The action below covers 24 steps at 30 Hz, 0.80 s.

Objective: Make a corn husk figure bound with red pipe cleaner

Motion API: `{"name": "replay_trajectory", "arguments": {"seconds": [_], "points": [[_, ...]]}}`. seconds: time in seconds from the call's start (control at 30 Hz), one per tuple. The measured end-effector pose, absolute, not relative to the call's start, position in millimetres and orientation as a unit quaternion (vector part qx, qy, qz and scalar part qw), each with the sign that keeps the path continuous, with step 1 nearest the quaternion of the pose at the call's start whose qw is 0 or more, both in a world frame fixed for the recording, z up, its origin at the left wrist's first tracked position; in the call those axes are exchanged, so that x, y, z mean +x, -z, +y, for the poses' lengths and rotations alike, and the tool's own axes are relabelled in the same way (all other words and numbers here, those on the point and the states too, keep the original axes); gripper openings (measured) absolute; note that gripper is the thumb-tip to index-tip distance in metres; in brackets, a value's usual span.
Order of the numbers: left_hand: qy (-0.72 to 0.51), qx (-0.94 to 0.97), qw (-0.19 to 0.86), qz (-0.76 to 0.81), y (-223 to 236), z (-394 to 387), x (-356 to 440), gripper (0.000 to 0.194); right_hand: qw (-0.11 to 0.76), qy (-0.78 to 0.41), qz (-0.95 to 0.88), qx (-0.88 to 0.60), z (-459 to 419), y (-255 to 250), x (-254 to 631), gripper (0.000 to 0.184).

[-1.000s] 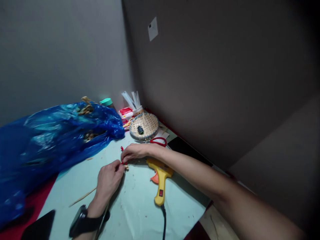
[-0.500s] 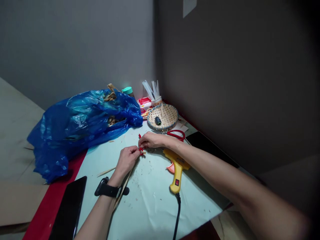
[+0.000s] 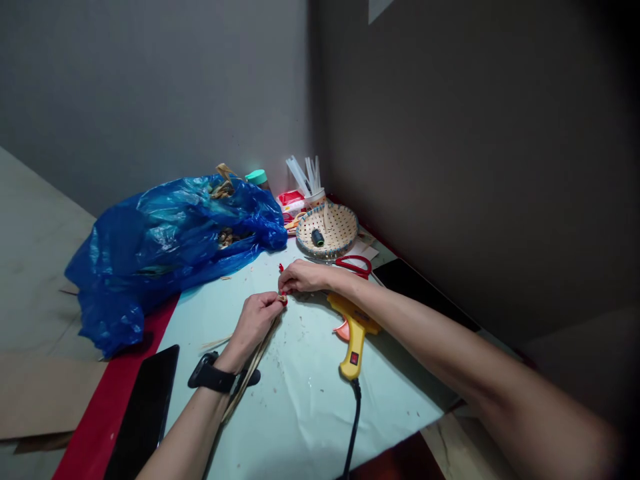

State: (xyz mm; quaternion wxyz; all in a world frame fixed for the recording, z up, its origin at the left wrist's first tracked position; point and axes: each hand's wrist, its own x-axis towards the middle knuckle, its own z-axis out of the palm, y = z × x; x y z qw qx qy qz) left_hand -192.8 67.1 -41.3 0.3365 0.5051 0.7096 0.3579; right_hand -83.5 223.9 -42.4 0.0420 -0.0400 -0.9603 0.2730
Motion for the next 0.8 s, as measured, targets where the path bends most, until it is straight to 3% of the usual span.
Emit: {"name": "replay_trajectory", "arguments": {"seconds": [0.2, 0.37, 0.5, 0.8], "points": [[-0.446, 0.412, 0.402, 0.685, 42, 63, -197, 0.021, 0.08, -0.288, -0.954, -0.021, 224, 48, -74, 0.019], [-0.519, 0.416, 0.353, 0.658, 45, 69, -207, 0.015, 0.142, -0.307, -0.941, 0.005, 213, 46, -64, 0.023], [-0.561, 0.382, 0.387, 0.624, 47, 73, -205, 0.011, 0.127, -0.307, -0.943, -0.007, 205, 40, -63, 0.022], [-0.579, 0.327, 0.459, 0.588, 38, 69, -194, 0.023, 0.122, -0.316, -0.939, -0.054, 204, 36, -60, 0.022]]}}
